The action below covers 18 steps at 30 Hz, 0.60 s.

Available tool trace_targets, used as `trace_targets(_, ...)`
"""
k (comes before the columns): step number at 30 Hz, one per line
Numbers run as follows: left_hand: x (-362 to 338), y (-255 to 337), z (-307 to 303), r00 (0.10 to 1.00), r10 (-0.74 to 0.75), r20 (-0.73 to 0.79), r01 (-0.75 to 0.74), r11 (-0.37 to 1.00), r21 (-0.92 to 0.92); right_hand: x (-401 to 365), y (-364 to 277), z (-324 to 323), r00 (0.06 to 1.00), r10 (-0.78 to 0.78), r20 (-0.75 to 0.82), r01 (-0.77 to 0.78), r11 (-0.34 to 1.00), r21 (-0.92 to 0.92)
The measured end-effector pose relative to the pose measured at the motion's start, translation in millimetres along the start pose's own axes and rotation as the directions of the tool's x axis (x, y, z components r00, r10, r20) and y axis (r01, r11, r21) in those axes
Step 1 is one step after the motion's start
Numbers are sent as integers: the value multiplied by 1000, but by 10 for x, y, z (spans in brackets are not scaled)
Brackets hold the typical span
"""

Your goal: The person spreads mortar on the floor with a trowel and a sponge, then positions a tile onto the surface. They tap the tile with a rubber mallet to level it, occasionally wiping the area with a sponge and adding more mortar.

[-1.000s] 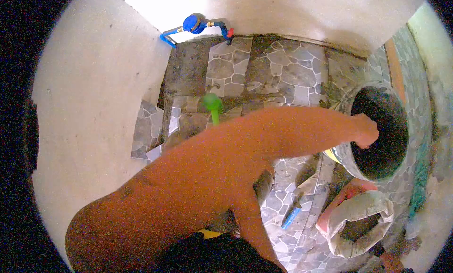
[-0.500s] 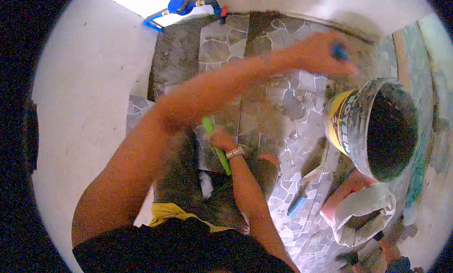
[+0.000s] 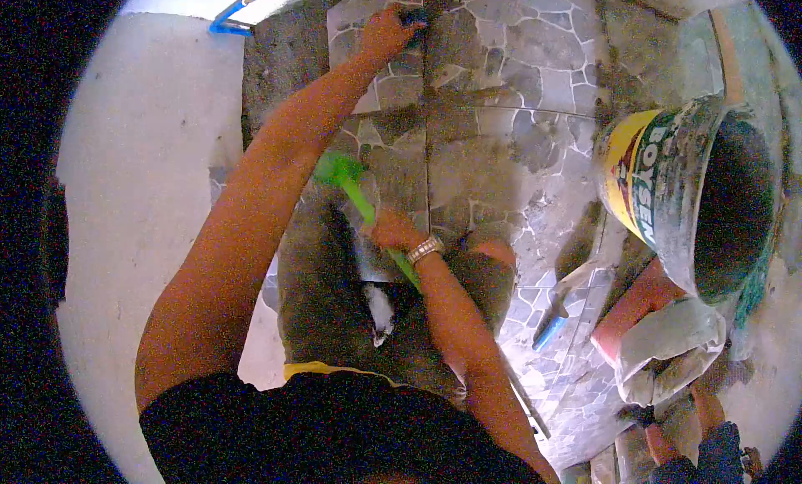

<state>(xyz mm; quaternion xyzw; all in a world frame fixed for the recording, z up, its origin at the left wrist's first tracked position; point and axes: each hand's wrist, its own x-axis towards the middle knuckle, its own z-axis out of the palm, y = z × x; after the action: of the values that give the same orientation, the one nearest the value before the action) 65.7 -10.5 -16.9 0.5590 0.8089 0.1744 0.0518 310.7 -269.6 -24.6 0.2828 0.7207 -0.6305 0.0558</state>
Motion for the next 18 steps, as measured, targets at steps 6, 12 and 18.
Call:
trace_targets(6,-192,56,280,996,15,88,-15,1000,2,-50,-187,-144,984,97,152,-111,990,84)
trace_targets(12,-900,155,-59,883,219,415,-183,975,-124,-49,-179,-93,992,76,98,-69,995,-74)
trace_targets(18,-48,-12,234,941,240,-239,-285,942,-176,-87,-199,-105,989,110,97,-109,994,-15)
